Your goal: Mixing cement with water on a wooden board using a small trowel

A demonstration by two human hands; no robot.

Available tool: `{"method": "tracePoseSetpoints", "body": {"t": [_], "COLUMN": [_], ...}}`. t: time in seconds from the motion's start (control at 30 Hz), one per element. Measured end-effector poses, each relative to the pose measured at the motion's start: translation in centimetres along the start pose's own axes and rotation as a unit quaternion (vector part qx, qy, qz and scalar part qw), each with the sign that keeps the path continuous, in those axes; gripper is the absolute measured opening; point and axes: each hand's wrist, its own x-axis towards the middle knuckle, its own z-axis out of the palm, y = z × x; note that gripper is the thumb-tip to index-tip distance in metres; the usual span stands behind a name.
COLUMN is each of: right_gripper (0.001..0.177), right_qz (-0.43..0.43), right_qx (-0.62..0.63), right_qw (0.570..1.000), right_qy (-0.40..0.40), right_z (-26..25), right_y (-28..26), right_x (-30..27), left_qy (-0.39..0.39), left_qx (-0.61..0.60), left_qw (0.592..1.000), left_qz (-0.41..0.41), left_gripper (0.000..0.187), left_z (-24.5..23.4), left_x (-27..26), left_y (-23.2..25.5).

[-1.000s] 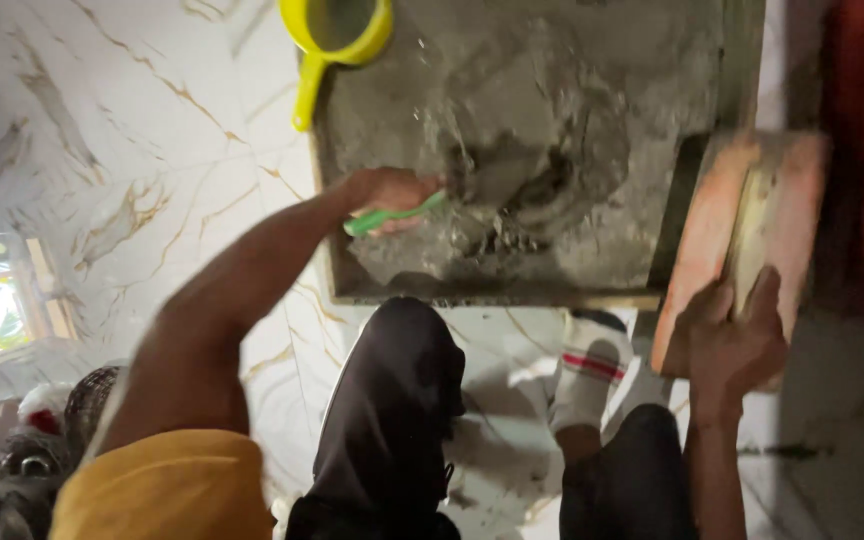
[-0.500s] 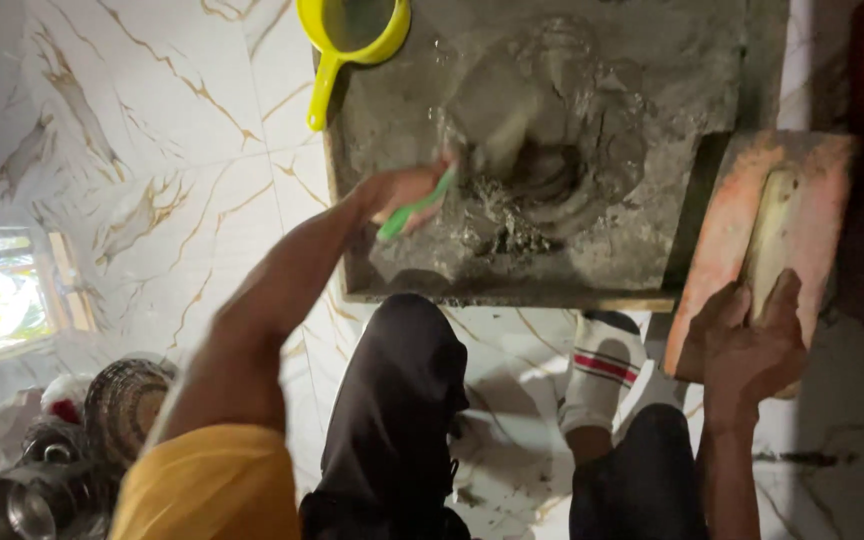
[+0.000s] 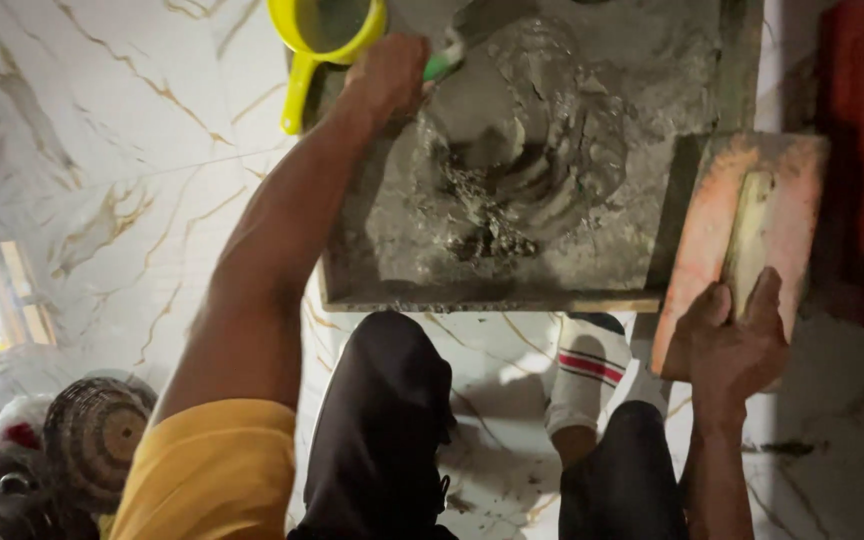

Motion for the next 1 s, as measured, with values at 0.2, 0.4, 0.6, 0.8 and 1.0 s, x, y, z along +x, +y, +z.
{"method": "tracePoseSetpoints", "body": {"t": [0.2, 0.4, 0.6, 0.8, 1.0], "right_gripper": [0.047, 0.053, 0.045, 0.042, 0.043], "right_qz": [-0.019, 0.002, 0.008, -0.025, -0.055], "right_qx": [-0.041, 0.003, -0.012, -0.014, 0.086], "right_qw": [0.999, 1.000, 1.000, 1.000, 0.993], "right_qy": [-0.021, 0.004, -0.017, -0.002, 0.065], "right_z": [-0.4, 0.8, -1.0, -1.2, 1.4], "right_y": [0.0, 1.1, -0.9, -0.7, 1.0], "right_x": [-0.4, -1.0, 0.1, -0.3, -0.5], "left_qy": [-0.175, -0.295, -0.030, -0.078, -0.147], "left_qx": [-0.116, -0.040, -0.043, -0.103, -0.099], "left_qw": [0.975, 0.953, 0.998, 0.975, 0.982], "left_qz": [-0.066, 0.050, -0.034, -0.182, -0.062], "left_gripper": [0.038, 0.040, 0.034, 0.027, 0.056], "left_z": [-0.5, -6.0, -0.3, 4.4, -0.3], "left_x": [-3.8, -10.7, -7.7, -12.7, -21.9], "left_y": [8.0, 7.2, -0.3, 6.1, 8.3]}}
